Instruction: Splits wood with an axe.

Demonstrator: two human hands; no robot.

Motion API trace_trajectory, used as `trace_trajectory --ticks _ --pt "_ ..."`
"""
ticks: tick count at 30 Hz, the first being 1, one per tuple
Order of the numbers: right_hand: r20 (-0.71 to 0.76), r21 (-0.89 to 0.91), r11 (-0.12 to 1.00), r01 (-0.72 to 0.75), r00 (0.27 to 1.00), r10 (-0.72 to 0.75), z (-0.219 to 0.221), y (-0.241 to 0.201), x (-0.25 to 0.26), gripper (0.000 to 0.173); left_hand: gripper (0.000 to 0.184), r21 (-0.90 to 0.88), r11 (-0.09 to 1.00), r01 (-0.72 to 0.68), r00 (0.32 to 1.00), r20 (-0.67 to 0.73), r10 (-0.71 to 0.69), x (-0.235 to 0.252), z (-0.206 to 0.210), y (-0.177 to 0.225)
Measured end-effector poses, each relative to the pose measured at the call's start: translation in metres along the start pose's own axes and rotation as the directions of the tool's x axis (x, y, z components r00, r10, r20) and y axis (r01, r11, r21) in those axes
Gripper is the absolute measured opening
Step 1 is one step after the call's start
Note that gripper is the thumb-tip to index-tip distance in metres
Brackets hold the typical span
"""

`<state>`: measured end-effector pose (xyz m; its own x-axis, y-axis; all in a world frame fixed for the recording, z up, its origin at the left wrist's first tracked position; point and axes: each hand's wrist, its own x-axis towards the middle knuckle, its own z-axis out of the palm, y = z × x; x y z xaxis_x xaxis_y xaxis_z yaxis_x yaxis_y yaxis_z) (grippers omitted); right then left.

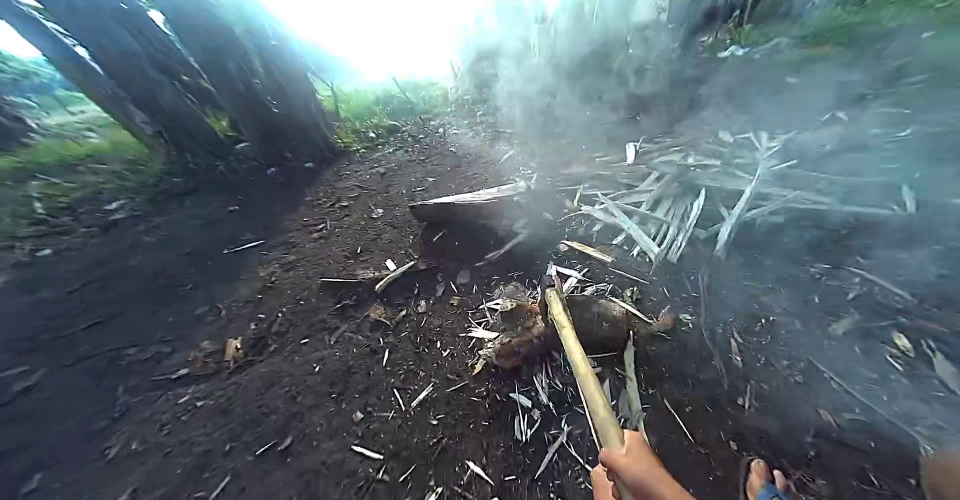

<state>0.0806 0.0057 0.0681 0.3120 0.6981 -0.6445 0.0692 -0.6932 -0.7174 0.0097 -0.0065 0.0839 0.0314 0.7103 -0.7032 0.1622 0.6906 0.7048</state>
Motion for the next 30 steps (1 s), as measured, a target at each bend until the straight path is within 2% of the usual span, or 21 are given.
trace_trajectory --ticks 2,3,6,9,11,13,16,18,21,23,25,27,28,30 --pt "0.018 0.088 0.995 0.049 0.999 -0.05 -0.018 -0.015 -0.012 0.022 0.008 -0.098 0.984 -0.15 0.98 0.118 0.161 0.076 0.009 -0.066" --pt "0.027 0.125 0.991 0.054 0.998 -0.058 -0.029 -0.026 -0.02 0.017 0.009 -0.156 0.975 -0.16 0.972 0.147 0.183 0.095 0.015 -0.08" --pt "0.004 0.211 0.973 0.094 0.995 -0.097 -0.058 -0.042 -0.055 0.013 0.013 -0.293 0.954 -0.067 0.977 0.177 0.123 0.089 0.036 -0.074" --pt "-0.09 0.251 0.93 0.267 0.964 -0.252 -0.079 -0.057 -0.082 0.023 0.012 -0.314 0.949 -0.025 0.982 0.172 0.083 0.087 0.051 -0.068" --pt "-0.161 0.255 0.876 0.408 0.912 -0.378 -0.093 -0.08 -0.104 0.031 0.015 -0.285 0.958 -0.018 0.984 0.165 0.068 0.091 0.053 -0.071" --pt "-0.269 0.198 0.784 0.589 0.801 -0.534 -0.107 -0.106 -0.121 0.038 0.014 -0.272 0.962 -0.019 0.983 0.168 0.067 0.095 0.055 -0.073" --pt "-0.432 0.02 0.571 0.821 0.522 -0.735 -0.125 -0.143 -0.136 0.045 0.012 -0.279 0.96 -0.014 0.981 0.182 0.067 0.094 0.062 -0.073" --pt "-0.492 -0.033 0.439 0.898 0.368 -0.789 -0.133 -0.168 -0.14 0.045 0.012 -0.28 0.96 -0.018 0.982 0.175 0.069 0.094 0.065 -0.073" --pt "-0.555 -0.075 0.31 0.948 0.219 -0.802 -0.137 -0.2 -0.143 0.032 0.012 -0.273 0.962 -0.012 0.985 0.165 0.059 0.097 0.068 -0.077" --pt "-0.576 -0.089 0.258 0.962 0.161 -0.801 -0.136 -0.21 -0.141 0.027 0.013 -0.266 0.964 -0.011 0.986 0.157 0.054 0.101 0.069 -0.082" --pt "-0.566 -0.086 0.285 0.955 0.189 -0.802 -0.129 -0.205 -0.133 0.03 0.014 -0.25 0.968 -0.01 0.986 0.156 0.05 0.104 0.067 -0.086" --pt "-0.523 -0.08 0.414 0.907 0.315 -0.792 -0.116 -0.182 -0.113 0.04 0.014 -0.246 0.969 -0.01 0.985 0.164 0.052 0.104 0.065 -0.086" --pt "-0.493 -0.092 0.521 0.848 0.416 -0.764 -0.105 -0.161 -0.099 0.044 0.013 -0.248 0.969 -0.008 0.984 0.172 0.052 0.102 0.064 -0.085" --pt "-0.387 -0.1 0.77 0.631 0.688 -0.614 -0.076 -0.102 -0.067 0.047 0.012 -0.241 0.97 -0.041 0.984 0.16 0.081 0.095 0.061 -0.08"
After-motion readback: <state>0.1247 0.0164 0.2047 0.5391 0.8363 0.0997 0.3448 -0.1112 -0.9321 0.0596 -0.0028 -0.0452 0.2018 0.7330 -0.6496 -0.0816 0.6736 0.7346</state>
